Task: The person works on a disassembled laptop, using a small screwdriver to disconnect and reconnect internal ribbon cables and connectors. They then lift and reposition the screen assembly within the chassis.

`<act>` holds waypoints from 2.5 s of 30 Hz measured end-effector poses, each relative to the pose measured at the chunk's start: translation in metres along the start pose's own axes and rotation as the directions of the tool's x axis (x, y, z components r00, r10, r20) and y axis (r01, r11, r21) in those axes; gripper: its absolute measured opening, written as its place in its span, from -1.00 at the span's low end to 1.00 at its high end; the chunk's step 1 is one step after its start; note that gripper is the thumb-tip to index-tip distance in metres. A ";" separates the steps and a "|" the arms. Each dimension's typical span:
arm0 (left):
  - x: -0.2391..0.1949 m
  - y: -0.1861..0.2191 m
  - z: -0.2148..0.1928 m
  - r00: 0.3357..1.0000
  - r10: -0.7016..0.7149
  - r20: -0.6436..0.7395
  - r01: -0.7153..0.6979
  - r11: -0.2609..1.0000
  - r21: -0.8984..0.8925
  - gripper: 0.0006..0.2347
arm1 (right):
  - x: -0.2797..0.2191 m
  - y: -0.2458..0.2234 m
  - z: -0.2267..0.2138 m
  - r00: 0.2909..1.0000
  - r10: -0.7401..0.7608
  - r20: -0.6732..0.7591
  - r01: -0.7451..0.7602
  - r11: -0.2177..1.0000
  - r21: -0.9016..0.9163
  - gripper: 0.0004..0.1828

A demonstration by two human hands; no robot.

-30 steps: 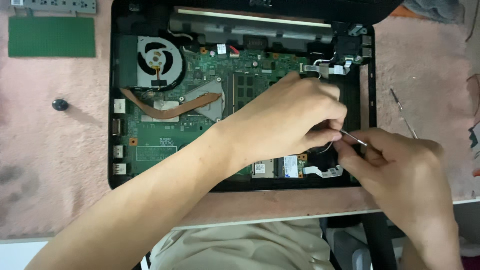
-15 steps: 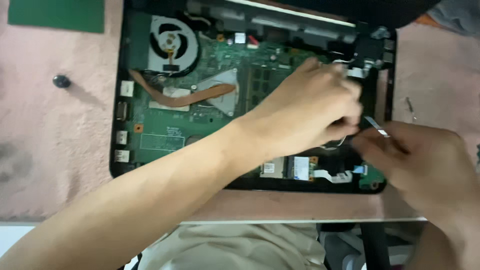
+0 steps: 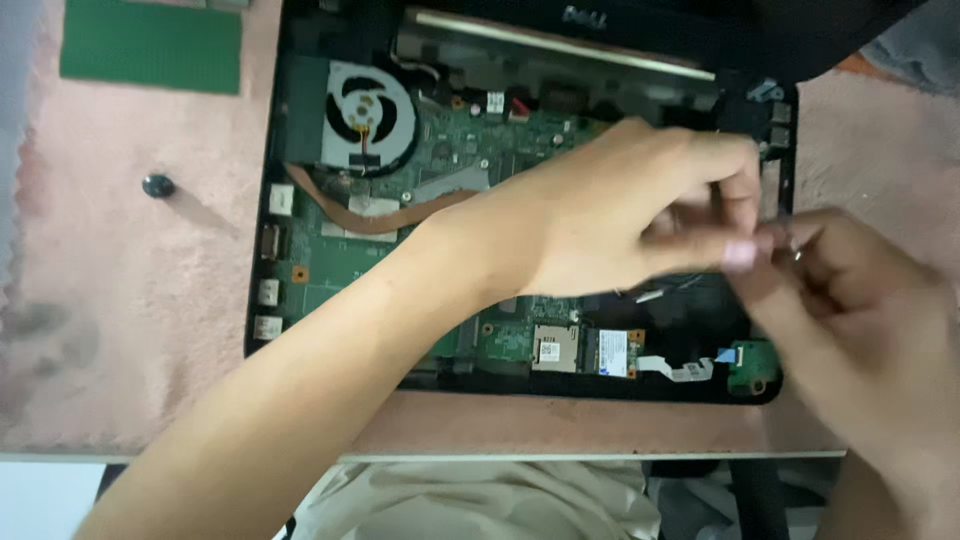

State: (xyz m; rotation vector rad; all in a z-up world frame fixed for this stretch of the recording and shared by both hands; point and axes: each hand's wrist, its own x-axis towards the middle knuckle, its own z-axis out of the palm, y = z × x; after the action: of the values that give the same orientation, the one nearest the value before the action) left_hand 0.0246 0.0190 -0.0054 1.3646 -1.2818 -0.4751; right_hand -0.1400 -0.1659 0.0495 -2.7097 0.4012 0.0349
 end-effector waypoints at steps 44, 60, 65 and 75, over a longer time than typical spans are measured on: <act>-0.023 0.022 -0.049 0.896 -0.431 -0.110 0.439 0.819 0.369 -0.76 | 0.008 -0.019 0.045 0.997 -0.037 0.067 0.018 0.964 0.266 -0.70; -0.020 0.015 -0.047 0.826 -0.552 -0.116 0.554 0.755 0.352 -0.78 | 0.027 -0.027 0.038 0.924 0.146 0.352 -0.289 0.871 0.398 -0.51; -0.018 0.016 -0.047 0.811 -0.575 -0.108 0.573 0.742 0.348 -0.78 | 0.037 -0.049 0.029 0.850 0.332 0.408 -0.479 0.811 0.337 -0.70; -0.017 0.019 -0.049 0.800 -0.592 -0.102 0.586 0.731 0.350 -0.77 | 0.044 -0.057 0.018 0.901 0.298 0.316 -0.434 0.644 0.630 -0.72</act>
State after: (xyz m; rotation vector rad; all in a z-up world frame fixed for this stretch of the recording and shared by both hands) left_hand 0.0534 0.0595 0.0182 2.1136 -0.9465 -0.7026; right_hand -0.0809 -0.1209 0.0512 -1.8229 0.7394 0.2076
